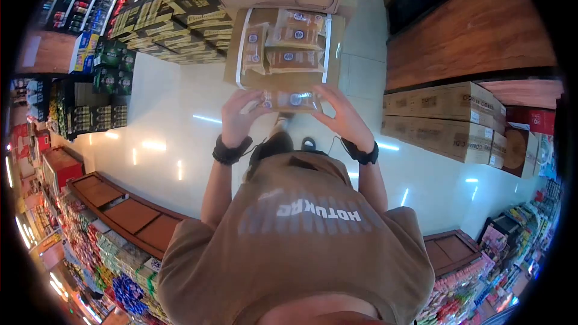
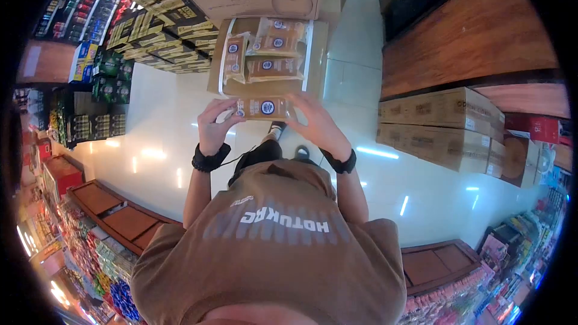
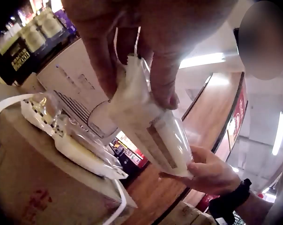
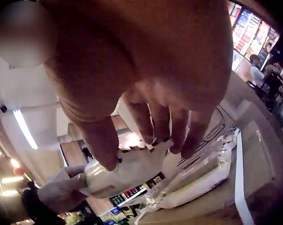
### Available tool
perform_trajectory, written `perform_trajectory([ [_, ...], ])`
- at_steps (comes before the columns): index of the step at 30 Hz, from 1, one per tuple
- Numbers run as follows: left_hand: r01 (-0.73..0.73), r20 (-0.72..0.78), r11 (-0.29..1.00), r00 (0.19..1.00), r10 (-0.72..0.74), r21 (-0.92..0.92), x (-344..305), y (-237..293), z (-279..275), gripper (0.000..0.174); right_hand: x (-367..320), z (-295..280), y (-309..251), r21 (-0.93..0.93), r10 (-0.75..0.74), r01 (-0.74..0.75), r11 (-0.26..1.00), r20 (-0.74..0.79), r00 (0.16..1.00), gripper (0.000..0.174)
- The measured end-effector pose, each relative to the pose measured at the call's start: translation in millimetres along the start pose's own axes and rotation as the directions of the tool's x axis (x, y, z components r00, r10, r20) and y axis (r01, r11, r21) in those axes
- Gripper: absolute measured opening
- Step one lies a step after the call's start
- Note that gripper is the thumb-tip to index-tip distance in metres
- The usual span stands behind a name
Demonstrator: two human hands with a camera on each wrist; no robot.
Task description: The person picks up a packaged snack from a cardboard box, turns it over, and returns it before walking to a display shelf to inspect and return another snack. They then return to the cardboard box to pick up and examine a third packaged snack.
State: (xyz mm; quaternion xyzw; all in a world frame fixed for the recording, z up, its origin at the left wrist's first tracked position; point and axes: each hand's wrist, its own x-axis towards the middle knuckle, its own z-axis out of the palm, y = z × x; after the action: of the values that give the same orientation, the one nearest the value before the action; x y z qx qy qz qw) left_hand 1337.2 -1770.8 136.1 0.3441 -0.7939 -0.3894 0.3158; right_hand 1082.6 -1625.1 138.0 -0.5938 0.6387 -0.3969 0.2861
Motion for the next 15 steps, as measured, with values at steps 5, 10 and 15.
perform_trajectory([
  [5, -0.094, 0.019, 0.996, 0.995, 0.094, 0.010, 63, -35, -1, 0.047, 61, 1, 17, -0.041, 0.088, -0.089, 0.995, -0.031, 0.996, 0.054],
  [10, -0.098, 0.061, 0.994, 0.993, 0.101, -0.046, 108, -71, 9, 0.050, 101, 6, 38, -0.087, 0.095, -0.105, 0.991, -0.116, 0.989, 0.053],
  [15, -0.207, 0.107, 0.973, 0.975, 0.196, 0.101, 138, -93, 10, 0.048, 130, 10, 48, -0.168, 0.046, -0.069, 0.983, -0.137, 0.989, 0.056],
])
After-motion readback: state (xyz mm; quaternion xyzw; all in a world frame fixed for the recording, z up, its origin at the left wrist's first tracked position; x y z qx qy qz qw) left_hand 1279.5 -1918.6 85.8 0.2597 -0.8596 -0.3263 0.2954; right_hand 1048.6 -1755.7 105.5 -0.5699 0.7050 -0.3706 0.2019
